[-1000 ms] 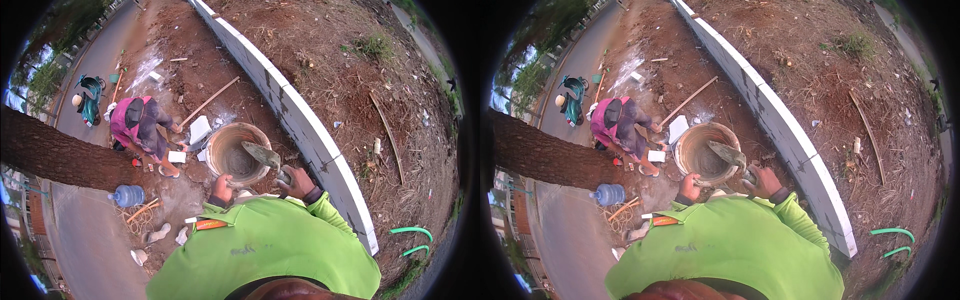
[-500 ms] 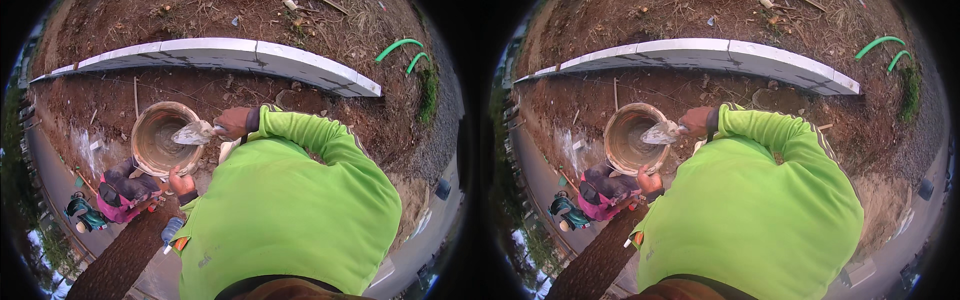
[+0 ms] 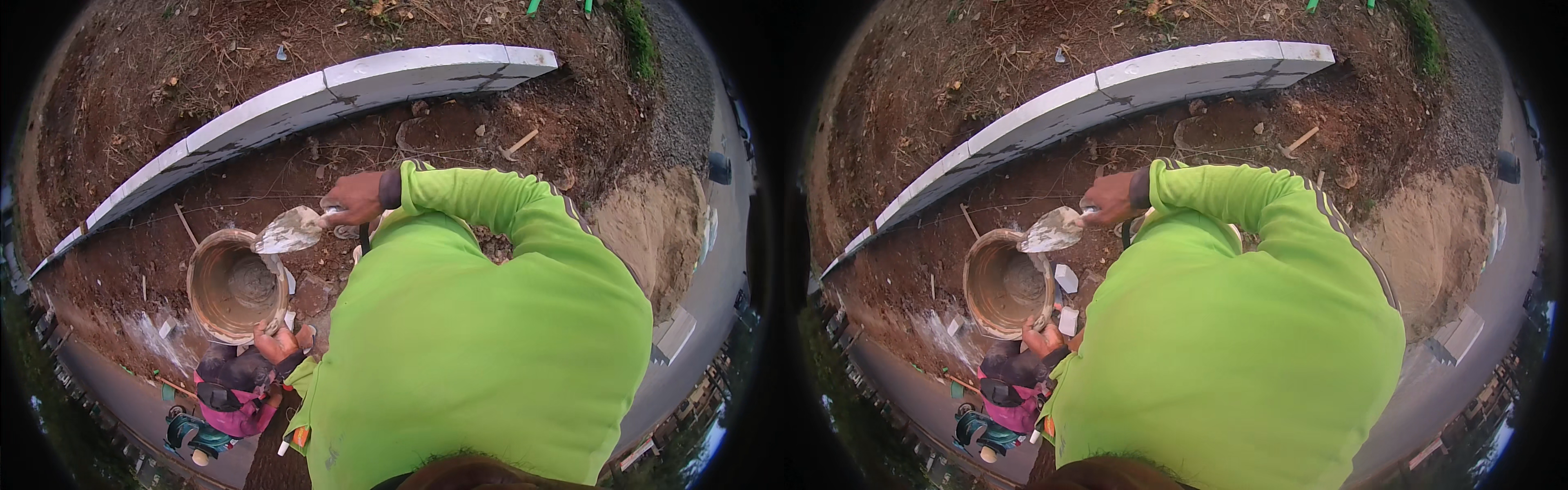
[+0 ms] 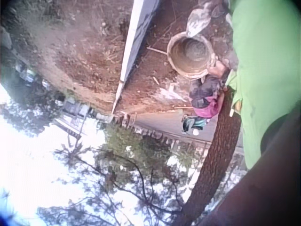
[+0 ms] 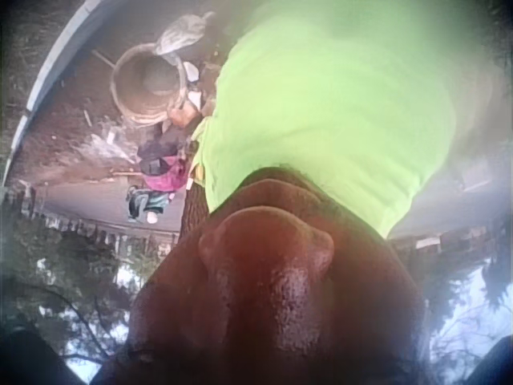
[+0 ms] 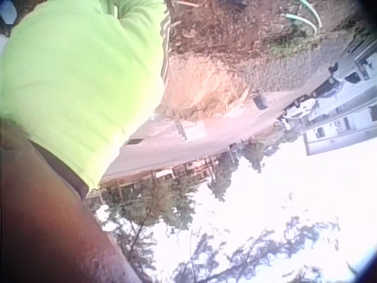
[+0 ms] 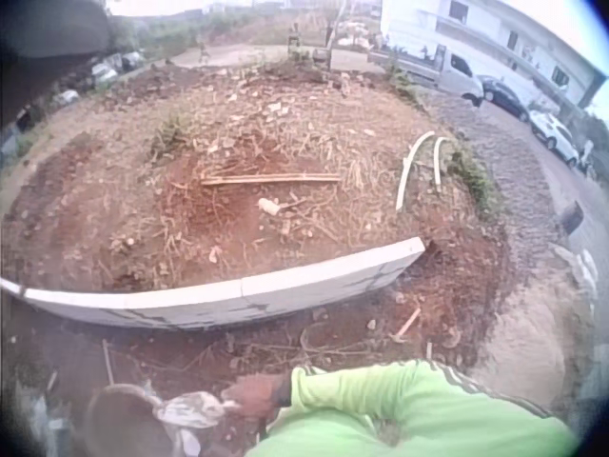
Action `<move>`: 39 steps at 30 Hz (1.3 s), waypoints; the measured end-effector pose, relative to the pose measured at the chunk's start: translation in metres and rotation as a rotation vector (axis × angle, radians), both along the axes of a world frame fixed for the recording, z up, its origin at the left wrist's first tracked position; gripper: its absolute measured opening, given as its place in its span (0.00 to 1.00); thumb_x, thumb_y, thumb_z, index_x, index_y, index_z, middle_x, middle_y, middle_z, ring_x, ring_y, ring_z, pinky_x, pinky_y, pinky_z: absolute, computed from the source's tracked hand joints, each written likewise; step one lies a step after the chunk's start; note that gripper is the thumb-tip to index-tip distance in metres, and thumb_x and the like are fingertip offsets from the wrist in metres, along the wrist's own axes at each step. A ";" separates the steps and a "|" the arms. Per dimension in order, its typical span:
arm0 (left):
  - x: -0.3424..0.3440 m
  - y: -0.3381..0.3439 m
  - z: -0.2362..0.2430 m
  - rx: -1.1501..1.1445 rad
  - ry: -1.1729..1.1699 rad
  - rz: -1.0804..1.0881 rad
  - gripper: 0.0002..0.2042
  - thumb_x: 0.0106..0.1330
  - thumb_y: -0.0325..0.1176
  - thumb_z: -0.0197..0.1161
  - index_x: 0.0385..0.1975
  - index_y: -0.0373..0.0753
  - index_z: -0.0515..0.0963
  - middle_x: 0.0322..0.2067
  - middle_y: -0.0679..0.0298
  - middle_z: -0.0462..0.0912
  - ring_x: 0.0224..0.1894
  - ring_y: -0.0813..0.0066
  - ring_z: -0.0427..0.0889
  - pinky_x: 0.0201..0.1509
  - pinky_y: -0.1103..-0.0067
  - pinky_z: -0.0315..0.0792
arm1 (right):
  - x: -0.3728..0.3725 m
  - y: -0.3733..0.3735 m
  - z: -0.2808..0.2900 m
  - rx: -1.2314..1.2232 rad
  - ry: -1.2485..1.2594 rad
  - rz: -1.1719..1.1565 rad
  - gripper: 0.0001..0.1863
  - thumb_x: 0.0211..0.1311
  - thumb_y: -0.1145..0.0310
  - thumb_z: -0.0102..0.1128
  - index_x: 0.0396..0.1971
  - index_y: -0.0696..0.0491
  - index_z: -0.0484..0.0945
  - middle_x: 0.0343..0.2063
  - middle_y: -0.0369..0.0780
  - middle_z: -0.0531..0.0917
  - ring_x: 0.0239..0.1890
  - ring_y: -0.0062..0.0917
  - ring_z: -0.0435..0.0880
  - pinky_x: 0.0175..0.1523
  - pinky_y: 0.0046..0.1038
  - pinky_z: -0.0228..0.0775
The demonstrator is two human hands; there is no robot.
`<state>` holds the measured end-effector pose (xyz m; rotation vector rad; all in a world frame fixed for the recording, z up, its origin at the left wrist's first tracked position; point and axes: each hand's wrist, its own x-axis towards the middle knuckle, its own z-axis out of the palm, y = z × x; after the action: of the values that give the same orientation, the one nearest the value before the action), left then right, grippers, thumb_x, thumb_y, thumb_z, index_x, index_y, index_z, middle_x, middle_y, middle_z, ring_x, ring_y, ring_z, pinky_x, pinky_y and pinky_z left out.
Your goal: The person applies mortar to the joints and surfaces of a curved masonry wall using a trowel.
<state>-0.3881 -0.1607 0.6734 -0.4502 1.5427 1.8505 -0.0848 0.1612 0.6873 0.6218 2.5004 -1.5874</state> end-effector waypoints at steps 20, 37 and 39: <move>0.041 0.055 0.034 -0.025 0.073 -0.048 0.30 0.56 0.19 0.61 0.63 0.31 0.66 0.58 0.56 0.74 0.57 0.58 0.76 0.63 0.61 0.74 | 0.058 0.004 -0.010 0.162 0.091 -0.153 0.23 0.62 0.47 0.59 0.51 0.46 0.77 0.31 0.51 0.85 0.36 0.52 0.85 0.43 0.51 0.76; 0.122 0.067 0.028 0.066 0.347 0.115 0.34 0.53 0.14 0.59 0.65 0.36 0.68 0.55 0.62 0.78 0.50 0.70 0.79 0.52 0.75 0.76 | 0.006 0.034 0.035 0.124 0.160 0.015 0.21 0.63 0.56 0.68 0.41 0.59 0.77 0.25 0.49 0.82 0.25 0.45 0.82 0.34 0.38 0.72; 0.140 0.047 0.001 0.071 0.275 0.167 0.26 0.54 0.16 0.59 0.56 0.36 0.73 0.47 0.65 0.81 0.44 0.73 0.80 0.47 0.75 0.76 | 0.001 0.009 0.017 0.105 0.233 0.039 0.21 0.64 0.56 0.68 0.40 0.60 0.76 0.23 0.49 0.81 0.23 0.44 0.80 0.32 0.37 0.71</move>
<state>-0.2482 -0.1140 0.6748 -0.3088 1.6520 2.1626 -0.0840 0.1707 0.7045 0.4171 2.7589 -1.6074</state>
